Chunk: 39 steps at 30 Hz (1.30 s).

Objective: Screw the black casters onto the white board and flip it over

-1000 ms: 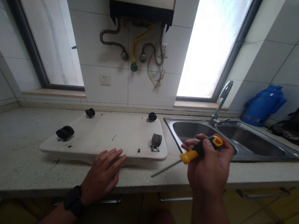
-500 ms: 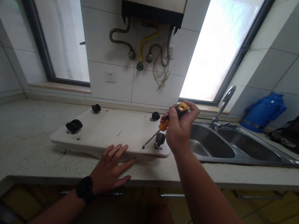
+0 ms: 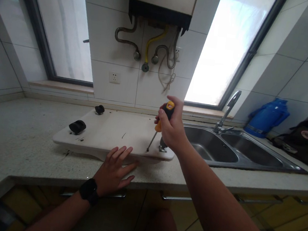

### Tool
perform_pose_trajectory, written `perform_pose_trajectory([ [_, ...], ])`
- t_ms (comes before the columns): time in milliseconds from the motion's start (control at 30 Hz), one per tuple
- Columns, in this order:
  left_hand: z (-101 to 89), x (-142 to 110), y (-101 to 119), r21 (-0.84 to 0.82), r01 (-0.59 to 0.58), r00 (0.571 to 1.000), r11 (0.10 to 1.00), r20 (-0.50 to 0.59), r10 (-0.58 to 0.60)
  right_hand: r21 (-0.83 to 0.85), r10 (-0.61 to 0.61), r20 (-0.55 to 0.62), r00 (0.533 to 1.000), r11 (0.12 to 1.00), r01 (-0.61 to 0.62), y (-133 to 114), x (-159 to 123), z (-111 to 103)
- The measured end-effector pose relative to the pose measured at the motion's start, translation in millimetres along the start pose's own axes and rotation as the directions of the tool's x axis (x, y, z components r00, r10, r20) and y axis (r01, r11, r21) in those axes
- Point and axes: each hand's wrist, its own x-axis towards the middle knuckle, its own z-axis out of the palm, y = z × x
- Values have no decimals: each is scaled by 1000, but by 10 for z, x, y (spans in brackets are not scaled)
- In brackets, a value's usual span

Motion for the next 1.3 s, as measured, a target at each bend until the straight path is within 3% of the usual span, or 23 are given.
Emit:
perform_pose_trajectory([
  [200, 1, -3, -2, 4, 1, 1000, 1000, -7, -1, -156, 96, 215, 972, 986, -63, -69, 92, -62],
  [333, -6, 1, 9, 7, 6, 1000, 1000, -10, -6, -288, 156, 291, 944, 955, -69, -168, 153, -100],
  [467, 7, -7, 6, 10, 11, 1000, 1000, -7, -11, -429, 162, 289, 943, 903, -23, -237, 196, -121],
  [667, 67, -15, -17, 27, -19, 998, 999, -56, 20, -640, 165, 171, 971, 768, -17, -319, 182, -69],
  [767, 74, -9, -21, 36, -21, 998, 999, -57, 23, -597, 179, 190, 965, 802, -31, -370, 207, -75],
  [900, 66, -12, -24, 41, -25, 998, 999, -59, 28, -470, 248, 289, 925, 878, -88, -406, 267, -120],
  [1133, 60, -14, -19, 51, -24, 998, 998, -51, 27, -700, 167, 188, 968, 714, 13, -439, 288, -115],
  [1300, 54, -9, -19, 53, -25, 998, 998, -50, 28, -569, 253, 308, 917, 821, -35, -529, 352, -159],
])
